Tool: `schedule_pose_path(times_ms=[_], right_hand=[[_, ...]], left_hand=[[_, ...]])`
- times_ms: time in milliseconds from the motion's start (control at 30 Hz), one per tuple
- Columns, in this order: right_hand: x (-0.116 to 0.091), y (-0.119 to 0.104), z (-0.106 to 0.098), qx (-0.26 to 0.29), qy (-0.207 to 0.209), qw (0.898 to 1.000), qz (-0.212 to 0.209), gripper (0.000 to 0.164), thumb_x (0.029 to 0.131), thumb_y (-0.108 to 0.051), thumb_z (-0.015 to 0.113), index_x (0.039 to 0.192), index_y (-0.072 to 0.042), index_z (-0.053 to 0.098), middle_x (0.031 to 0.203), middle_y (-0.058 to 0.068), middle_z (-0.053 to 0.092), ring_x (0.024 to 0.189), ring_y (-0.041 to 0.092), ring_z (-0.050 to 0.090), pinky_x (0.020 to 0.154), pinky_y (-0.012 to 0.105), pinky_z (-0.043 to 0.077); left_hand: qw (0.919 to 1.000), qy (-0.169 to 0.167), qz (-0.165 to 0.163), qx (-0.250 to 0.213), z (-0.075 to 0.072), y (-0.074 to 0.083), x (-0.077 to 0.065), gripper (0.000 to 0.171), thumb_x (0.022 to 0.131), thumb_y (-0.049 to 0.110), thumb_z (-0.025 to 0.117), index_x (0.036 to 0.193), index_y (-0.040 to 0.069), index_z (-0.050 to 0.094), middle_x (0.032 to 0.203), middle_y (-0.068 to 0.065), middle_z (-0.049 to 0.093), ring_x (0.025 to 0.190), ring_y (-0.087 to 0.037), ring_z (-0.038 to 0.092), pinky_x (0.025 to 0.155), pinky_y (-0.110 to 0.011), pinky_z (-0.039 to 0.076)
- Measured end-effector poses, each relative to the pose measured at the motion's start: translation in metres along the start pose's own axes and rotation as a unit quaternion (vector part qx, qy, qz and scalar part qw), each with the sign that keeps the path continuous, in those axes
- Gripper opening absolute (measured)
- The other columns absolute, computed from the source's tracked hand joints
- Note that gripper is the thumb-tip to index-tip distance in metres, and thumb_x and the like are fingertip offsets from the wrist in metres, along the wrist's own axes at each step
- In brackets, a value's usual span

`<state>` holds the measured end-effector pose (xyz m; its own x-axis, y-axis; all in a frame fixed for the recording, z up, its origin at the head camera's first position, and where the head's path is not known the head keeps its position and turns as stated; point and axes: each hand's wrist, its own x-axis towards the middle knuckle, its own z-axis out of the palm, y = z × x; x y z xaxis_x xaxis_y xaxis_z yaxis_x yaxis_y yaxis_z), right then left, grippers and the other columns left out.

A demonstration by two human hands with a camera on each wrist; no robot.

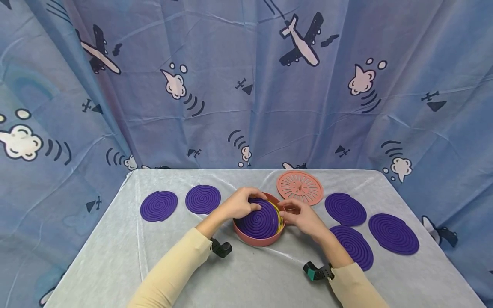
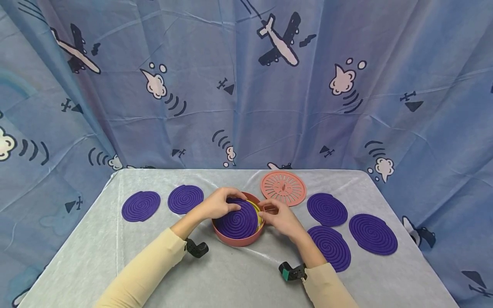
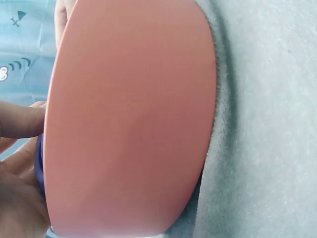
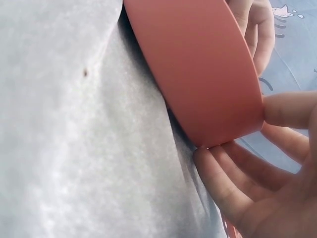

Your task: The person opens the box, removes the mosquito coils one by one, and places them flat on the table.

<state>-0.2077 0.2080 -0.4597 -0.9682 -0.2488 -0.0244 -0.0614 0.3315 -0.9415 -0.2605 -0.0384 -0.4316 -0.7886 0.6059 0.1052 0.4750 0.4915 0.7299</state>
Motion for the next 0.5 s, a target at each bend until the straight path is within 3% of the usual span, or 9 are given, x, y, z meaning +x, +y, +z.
schedule_pose_path(times_ms=[267, 500], right_hand=[[0.001, 0.001, 0.0, 0.004, -0.002, 1.0, -0.002, 0.038, 0.096, -0.015, 0.071, 0.13, 0.0, 0.062, 0.127, 0.021, 0.062, 0.109, 0.028, 0.064, 0.084, 0.032, 0.059], [0.001, 0.003, 0.0, 0.004, -0.002, 1.0, -0.005, 0.038, 0.096, -0.016, 0.071, 0.13, 0.0, 0.061, 0.127, 0.021, 0.062, 0.109, 0.028, 0.063, 0.083, 0.032, 0.059]], left_hand=[[0.9996, 0.019, -0.009, -0.021, -0.003, 0.001, -0.004, 0.025, 0.096, 0.003, 0.065, 0.12, 0.007, 0.072, 0.122, -0.009, 0.07, 0.12, -0.024, 0.061, 0.107, -0.042, 0.046], [0.9983, 0.049, -0.008, -0.03, -0.016, 0.007, -0.01, 0.025, 0.096, 0.006, 0.066, 0.12, 0.009, 0.072, 0.12, -0.006, 0.07, 0.111, -0.023, 0.063, 0.099, -0.043, 0.05]])
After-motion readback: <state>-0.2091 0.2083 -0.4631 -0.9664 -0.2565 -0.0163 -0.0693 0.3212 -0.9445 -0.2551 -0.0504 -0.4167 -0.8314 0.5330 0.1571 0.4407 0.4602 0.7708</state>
